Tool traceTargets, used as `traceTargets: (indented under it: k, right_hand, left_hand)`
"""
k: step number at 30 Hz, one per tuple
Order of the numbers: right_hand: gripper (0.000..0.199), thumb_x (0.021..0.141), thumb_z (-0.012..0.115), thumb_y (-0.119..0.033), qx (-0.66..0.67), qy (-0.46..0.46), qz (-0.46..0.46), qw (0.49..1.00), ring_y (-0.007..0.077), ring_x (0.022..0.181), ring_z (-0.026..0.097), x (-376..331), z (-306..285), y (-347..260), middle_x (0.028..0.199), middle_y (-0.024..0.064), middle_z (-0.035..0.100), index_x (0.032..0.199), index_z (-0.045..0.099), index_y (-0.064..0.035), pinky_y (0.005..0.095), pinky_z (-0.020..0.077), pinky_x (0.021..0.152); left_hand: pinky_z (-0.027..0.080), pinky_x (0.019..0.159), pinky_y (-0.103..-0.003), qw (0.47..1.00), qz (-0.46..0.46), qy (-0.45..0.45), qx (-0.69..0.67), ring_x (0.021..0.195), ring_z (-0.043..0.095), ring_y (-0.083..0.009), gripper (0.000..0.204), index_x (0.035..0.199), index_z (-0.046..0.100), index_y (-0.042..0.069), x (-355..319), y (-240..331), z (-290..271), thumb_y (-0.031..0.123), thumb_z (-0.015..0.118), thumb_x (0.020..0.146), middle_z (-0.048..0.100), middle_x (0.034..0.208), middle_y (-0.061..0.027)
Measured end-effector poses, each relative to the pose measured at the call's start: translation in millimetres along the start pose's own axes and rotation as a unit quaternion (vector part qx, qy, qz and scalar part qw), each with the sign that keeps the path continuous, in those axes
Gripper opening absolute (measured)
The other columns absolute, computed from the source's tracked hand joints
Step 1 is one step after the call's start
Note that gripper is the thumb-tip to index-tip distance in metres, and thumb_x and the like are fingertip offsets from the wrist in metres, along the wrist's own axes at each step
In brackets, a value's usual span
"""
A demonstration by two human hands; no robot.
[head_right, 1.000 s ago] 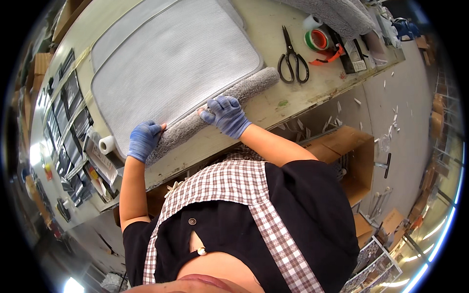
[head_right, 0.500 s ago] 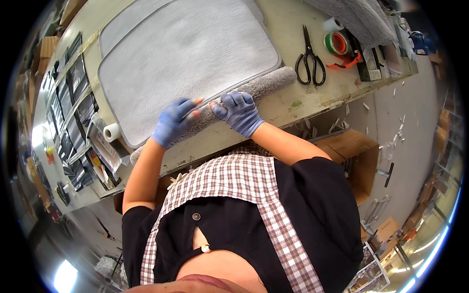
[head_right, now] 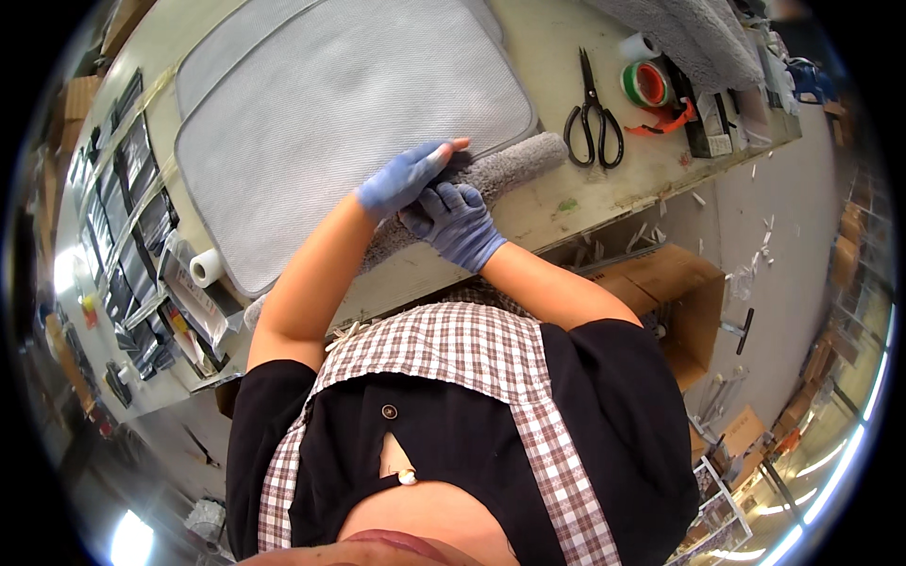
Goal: The person takes rolled grey mats out of a large cardboard box, places them on a table, rolls another mat by hand, and then wraps it in plastic film.
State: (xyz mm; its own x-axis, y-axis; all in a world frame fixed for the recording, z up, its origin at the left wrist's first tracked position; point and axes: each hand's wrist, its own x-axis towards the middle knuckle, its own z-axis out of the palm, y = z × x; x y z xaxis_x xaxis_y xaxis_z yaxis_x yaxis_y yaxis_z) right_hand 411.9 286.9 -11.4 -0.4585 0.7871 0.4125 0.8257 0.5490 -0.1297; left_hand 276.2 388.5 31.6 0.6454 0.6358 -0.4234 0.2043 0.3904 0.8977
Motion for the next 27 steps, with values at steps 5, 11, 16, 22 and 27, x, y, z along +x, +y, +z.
traceTargets:
  k: [5, 11, 16, 22, 27]
  right_hand:
    - [0.035, 0.083, 0.069, -0.034, 0.061, -0.144, -0.056, 0.986, 0.0243, 0.1, 0.059, 39.5, -26.0, 15.4, 0.107, 0.0034, 0.06, 0.116, 0.064, -0.0246, 0.0438, 0.0451, 0.083]
    - [0.058, 0.082, 0.065, -0.063, 0.104, -0.371, -0.034, 0.922, 0.0294, 0.097, 0.064, 111.5, -36.1, 28.7, 0.098, 0.0104, 0.066, 0.115, 0.065, -0.0151, 0.045, 0.0506, 0.088]
    - [0.064, 0.078, 0.073, -0.057, 0.113, -0.182, -0.054, 0.975, 0.0283, 0.097, 0.062, 90.5, -22.3, 31.8, 0.097, 0.0071, 0.063, 0.125, 0.054, -0.0174, 0.0436, 0.045, 0.092]
    - [0.044, 0.076, 0.078, -0.036, 0.051, -0.094, -0.107, 0.988, 0.0264, 0.087, 0.064, 86.9, -21.6, 31.5, 0.09, 0.0072, 0.064, 0.111, 0.057, -0.0187, 0.0411, 0.0498, 0.078]
    - [0.039, 0.079, 0.079, -0.036, 0.001, -0.443, -0.063, 0.894, 0.0249, 0.081, 0.068, 106.8, -35.9, 31.8, 0.085, 0.0082, 0.067, 0.106, 0.062, -0.0145, 0.0361, 0.0544, 0.071]
  left_hand:
    - [0.048, 0.098, -0.034, 0.957, -0.137, 0.193, 0.17, 0.109, 0.061, -0.0193, 0.052, 0.129, 0.062, 0.004, -139.8, -7.5, -47.0, 0.041, 0.07, 0.093, 0.067, 0.119, -0.012]
    - [0.05, 0.089, -0.046, 0.707, -0.077, 0.357, 0.606, 0.1, 0.06, -0.0337, 0.068, 0.117, 0.063, 0.009, -224.0, -12.9, -35.3, 0.046, 0.088, 0.066, 0.061, 0.104, -0.0145]
    - [0.05, 0.09, -0.043, 0.755, -0.157, 0.294, 0.564, 0.103, 0.061, -0.0331, 0.067, 0.116, 0.063, 0.013, -217.5, -26.5, -63.3, 0.043, 0.09, 0.063, 0.063, 0.107, -0.0134]
    - [0.05, 0.087, -0.045, 0.733, -0.118, 0.355, 0.569, 0.1, 0.06, -0.034, 0.067, 0.115, 0.058, 0.009, -206.5, -22.3, -58.2, 0.035, 0.089, 0.062, 0.061, 0.103, -0.0146]
    - [0.052, 0.081, -0.045, 0.72, -0.124, 0.314, 0.606, 0.093, 0.063, -0.034, 0.067, 0.112, 0.057, 0.009, -205.1, -55.5, -32.7, 0.039, 0.089, 0.062, 0.063, 0.098, -0.0139]
